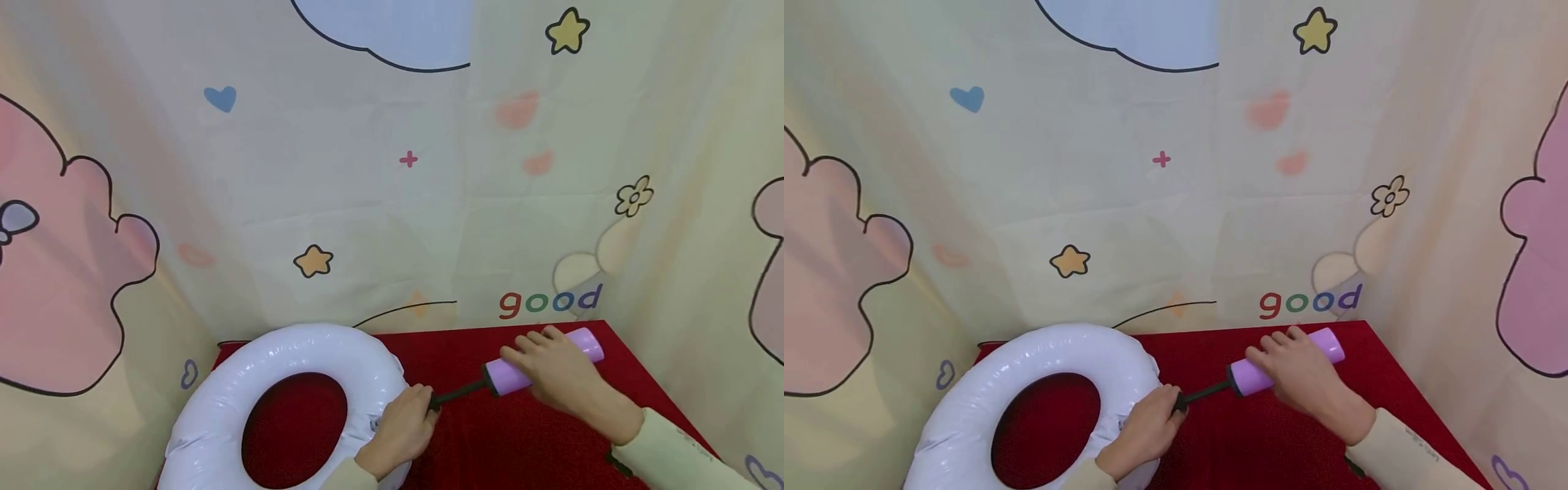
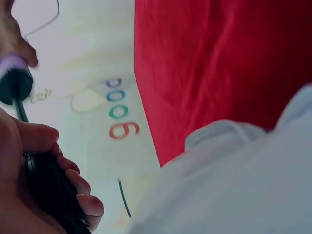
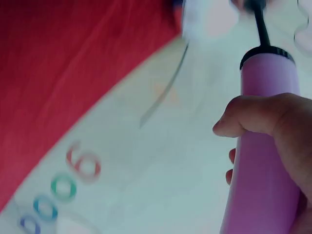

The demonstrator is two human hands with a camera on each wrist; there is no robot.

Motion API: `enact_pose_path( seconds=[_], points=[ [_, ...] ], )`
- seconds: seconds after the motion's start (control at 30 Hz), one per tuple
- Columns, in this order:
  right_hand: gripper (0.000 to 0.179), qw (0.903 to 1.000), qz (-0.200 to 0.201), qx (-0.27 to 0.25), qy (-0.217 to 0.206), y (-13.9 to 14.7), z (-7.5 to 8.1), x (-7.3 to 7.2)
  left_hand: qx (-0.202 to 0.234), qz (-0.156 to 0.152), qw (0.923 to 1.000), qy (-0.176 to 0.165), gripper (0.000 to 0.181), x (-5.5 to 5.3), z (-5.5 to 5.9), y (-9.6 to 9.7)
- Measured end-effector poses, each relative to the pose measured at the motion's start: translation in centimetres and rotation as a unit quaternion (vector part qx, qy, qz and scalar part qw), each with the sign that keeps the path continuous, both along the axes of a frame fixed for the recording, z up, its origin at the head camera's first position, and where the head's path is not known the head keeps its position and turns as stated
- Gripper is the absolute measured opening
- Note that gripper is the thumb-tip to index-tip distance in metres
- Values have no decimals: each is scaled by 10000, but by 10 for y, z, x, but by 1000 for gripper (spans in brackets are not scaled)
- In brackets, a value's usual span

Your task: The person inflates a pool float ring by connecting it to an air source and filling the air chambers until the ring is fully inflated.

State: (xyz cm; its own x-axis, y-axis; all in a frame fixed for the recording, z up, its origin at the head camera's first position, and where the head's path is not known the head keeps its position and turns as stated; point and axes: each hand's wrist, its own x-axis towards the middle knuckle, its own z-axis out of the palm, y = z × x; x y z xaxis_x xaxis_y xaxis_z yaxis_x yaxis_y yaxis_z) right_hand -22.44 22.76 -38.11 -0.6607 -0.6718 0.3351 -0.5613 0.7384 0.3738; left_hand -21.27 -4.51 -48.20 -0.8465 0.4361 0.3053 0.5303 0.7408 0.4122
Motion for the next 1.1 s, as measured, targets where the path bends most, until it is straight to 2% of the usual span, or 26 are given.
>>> enact_pose_path(
  seconds=[0.07, 0.13, 0.27, 0.4, 0.5, 0.63, 0.7, 0.83, 0.9, 1.0, 1.1],
  points=[
    [63, 9998, -80, -122, 125, 11, 9, -1, 51, 94, 9999, 25, 18, -2, 0, -3],
    [61, 9995, -164, -181, 210, 13, 12, -1, 85, 116, 9999, 67, 18, -3, 0, -3],
    [60, 9998, -23, 30, 180, -13, -6, 3, 154, -108, 9998, -29, 15, -3, 0, 9],
    [55, 9991, 204, 217, 307, -43, -25, 4, 234, -30, 9997, -91, 15, 0, 0, 17],
    [57, 9994, 158, 221, 234, -48, -26, 5, 218, 40, 9997, -82, 16, 1, 2, 17],
    [63, 9994, 94, 289, -183, -35, -14, 6, 143, -119, 9997, -149, 16, 2, 5, 11],
    [64, 9993, 125, 280, -226, -24, -4, 4, 148, -136, 9997, -164, 17, 2, 6, 6],
    [58, 9997, 156, 92, 134, 2, 20, -4, 226, 36, 9996, -163, 19, -2, 6, -5],
    [56, 9995, 67, 18, 294, 8, 27, -5, 260, 116, 9995, -130, 20, -4, 6, -7],
    [56, 9995, 55, 56, 314, -3, 19, -2, 249, 20, 9997, -3, 18, -6, 6, -1],
    [56, 9994, 101, 189, 277, -26, -3, 4, 233, -91, 9997, 48, 16, -5, 3, 11]
  ],
)
